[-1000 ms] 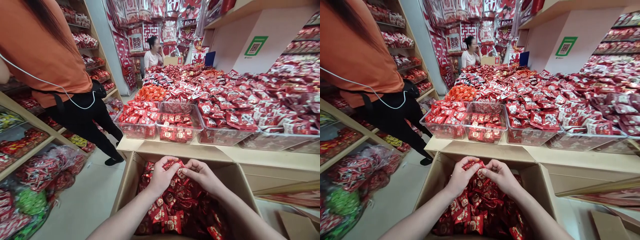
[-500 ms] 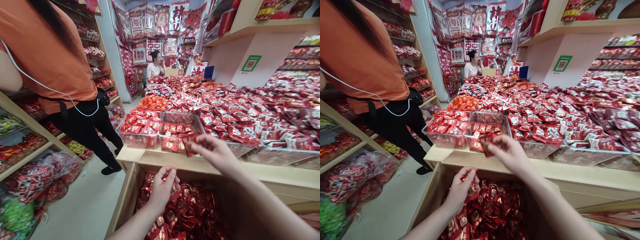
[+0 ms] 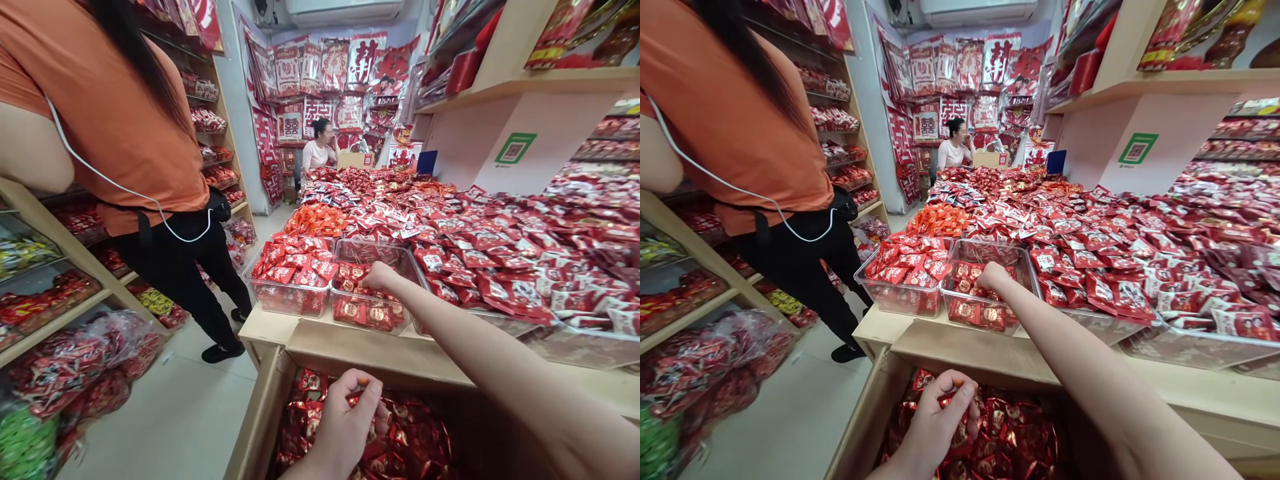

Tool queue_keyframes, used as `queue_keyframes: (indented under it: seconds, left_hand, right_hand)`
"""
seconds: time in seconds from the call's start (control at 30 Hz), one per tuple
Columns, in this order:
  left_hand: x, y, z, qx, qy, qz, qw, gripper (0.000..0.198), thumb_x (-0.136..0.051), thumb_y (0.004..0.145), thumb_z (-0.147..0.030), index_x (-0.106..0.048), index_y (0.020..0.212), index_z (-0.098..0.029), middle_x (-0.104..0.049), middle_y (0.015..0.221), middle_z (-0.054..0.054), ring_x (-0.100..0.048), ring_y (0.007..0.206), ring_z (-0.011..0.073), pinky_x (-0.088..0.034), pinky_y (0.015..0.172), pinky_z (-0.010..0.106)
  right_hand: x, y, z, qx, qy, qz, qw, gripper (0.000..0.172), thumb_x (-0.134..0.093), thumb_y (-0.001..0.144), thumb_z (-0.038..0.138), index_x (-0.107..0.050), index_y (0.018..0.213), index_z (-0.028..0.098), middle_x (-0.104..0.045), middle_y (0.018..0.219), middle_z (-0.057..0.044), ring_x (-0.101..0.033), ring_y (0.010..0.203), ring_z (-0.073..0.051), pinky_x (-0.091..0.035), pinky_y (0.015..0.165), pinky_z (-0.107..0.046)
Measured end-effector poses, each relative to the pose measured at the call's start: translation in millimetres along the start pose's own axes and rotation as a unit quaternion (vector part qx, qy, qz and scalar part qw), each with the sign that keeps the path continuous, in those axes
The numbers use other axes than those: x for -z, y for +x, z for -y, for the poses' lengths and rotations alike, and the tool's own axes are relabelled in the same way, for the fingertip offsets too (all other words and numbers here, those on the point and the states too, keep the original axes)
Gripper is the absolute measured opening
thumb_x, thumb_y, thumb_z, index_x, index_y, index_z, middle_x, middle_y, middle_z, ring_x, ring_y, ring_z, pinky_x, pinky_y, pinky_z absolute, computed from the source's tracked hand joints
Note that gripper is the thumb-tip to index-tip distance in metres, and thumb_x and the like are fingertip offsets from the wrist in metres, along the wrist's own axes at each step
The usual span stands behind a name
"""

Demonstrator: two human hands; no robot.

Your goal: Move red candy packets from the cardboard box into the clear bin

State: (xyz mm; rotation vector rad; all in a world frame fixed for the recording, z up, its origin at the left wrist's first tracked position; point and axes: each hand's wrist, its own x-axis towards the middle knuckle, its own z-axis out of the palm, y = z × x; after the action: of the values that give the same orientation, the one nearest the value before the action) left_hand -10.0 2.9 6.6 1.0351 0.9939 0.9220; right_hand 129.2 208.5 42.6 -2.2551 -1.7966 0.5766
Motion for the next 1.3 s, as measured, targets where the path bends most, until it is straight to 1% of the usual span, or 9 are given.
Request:
queue_keyframes:
  seconds: [0.23,0.43,0.57,0.63,0.8,0.9,1.13,1.23,1.3]
  left_hand:
    - [-2.3,-1,1,0.024,-0.012,0.007,1.0,0.025,-0.052,0.072,-0.041,-0.052,0.072,-0.015,-0.056,0.054,-0.001,-0.05,0.044,0.0097,-0.036,0.046,0.021]
    - [-3.4,-1,2,0.039,-0.015,0.002,0.999,0.024,-0.053,0.072,-0.04,-0.051,0.071,-0.016,-0.055,0.052,-0.002,-0.049,0.044,0.009,-0.035,0.045,0.02]
    - [-3.8,-3,-1,0.042,-0.014,0.001,0.999,0.026,-0.054,0.07,-0.042,-0.052,0.069,-0.016,-0.056,0.053,-0.001,-0.05,0.044,0.0095,-0.034,0.043,0.019]
    - [-3.7,-3,0,0.044,-0.014,0.003,0.999,0.026,-0.055,0.069,-0.042,-0.053,0.069,-0.016,-0.057,0.053,-0.001,-0.051,0.044,0.0099,-0.035,0.044,0.02]
    - [-4.0,-4,4,0.048,-0.009,0.009,0.999,0.024,-0.053,0.071,-0.04,-0.052,0.071,-0.016,-0.055,0.053,-0.002,-0.05,0.044,0.0093,-0.035,0.044,0.019]
    - [-4.5,-3,6,0.049,-0.004,0.012,0.999,0.023,-0.053,0.072,-0.039,-0.052,0.071,-0.016,-0.055,0.053,-0.002,-0.05,0.044,0.0091,-0.035,0.044,0.019]
    - [-4.6,-4,5,0.042,-0.004,0.012,0.999,0.02,-0.051,0.073,-0.036,-0.051,0.072,-0.016,-0.055,0.055,-0.001,-0.05,0.044,0.0091,-0.033,0.043,0.02]
    - [-5.7,-4,3,0.046,-0.055,-0.008,0.997,0.011,-0.051,0.073,-0.026,-0.051,0.077,-0.016,-0.057,0.058,-0.002,-0.052,0.048,0.0097,-0.038,0.049,0.021]
    - [-5.5,-3,4,0.07,-0.112,-0.018,0.991,0.011,-0.049,0.071,-0.019,-0.049,0.081,-0.017,-0.058,0.062,-0.001,-0.055,0.053,0.0116,-0.04,0.054,0.024]
  right_hand:
    - [-10,8,-4,0.037,0.014,0.011,0.999,0.037,-0.068,0.055,0.032,-0.056,0.084,0.012,-0.062,0.071,-0.006,-0.056,0.061,-0.013,-0.039,0.049,-0.021]
    - [-7,4,-12,0.034,0.006,0.024,0.999,0.023,-0.064,0.061,0.032,-0.058,0.072,0.013,-0.061,0.063,-0.005,-0.052,0.052,-0.011,-0.036,0.044,-0.02]
    - [-3,-3,-11,0.025,-0.022,0.046,0.998,0.022,-0.066,0.057,0.031,-0.059,0.065,0.012,-0.061,0.059,-0.007,-0.054,0.051,-0.015,-0.037,0.044,-0.023]
    - [-3,-4,-9,0.027,-0.035,0.047,0.998,0.022,-0.067,0.056,0.03,-0.06,0.067,0.012,-0.062,0.063,-0.008,-0.057,0.057,-0.017,-0.038,0.047,-0.024]
    - [-4,-3,-7,0.036,-0.051,0.014,0.998,0.043,-0.069,0.054,0.028,-0.057,0.092,0.012,-0.062,0.092,-0.012,-0.058,0.083,-0.021,-0.041,0.06,-0.023]
    - [-5,-2,-8,0.042,-0.049,0.009,0.998,0.05,-0.069,0.055,0.028,-0.054,0.099,0.012,-0.061,0.095,-0.012,-0.058,0.084,-0.021,-0.041,0.061,-0.023]
    - [-6,-5,-10,0.055,-0.025,-0.014,0.998,0.041,-0.068,0.055,0.029,-0.057,0.09,0.01,-0.062,0.089,-0.014,-0.058,0.081,-0.023,-0.04,0.062,-0.025]
    - [-3,-2,-10,0.055,0.005,-0.053,0.997,0.032,-0.062,0.062,0.03,-0.057,0.086,0.009,-0.062,0.089,-0.017,-0.057,0.081,-0.024,-0.04,0.063,-0.028]
    - [4,-5,-8,0.063,0.035,-0.09,0.993,0.028,-0.054,0.07,0.032,-0.056,0.087,0.01,-0.061,0.088,-0.015,-0.057,0.081,-0.022,-0.04,0.064,-0.027]
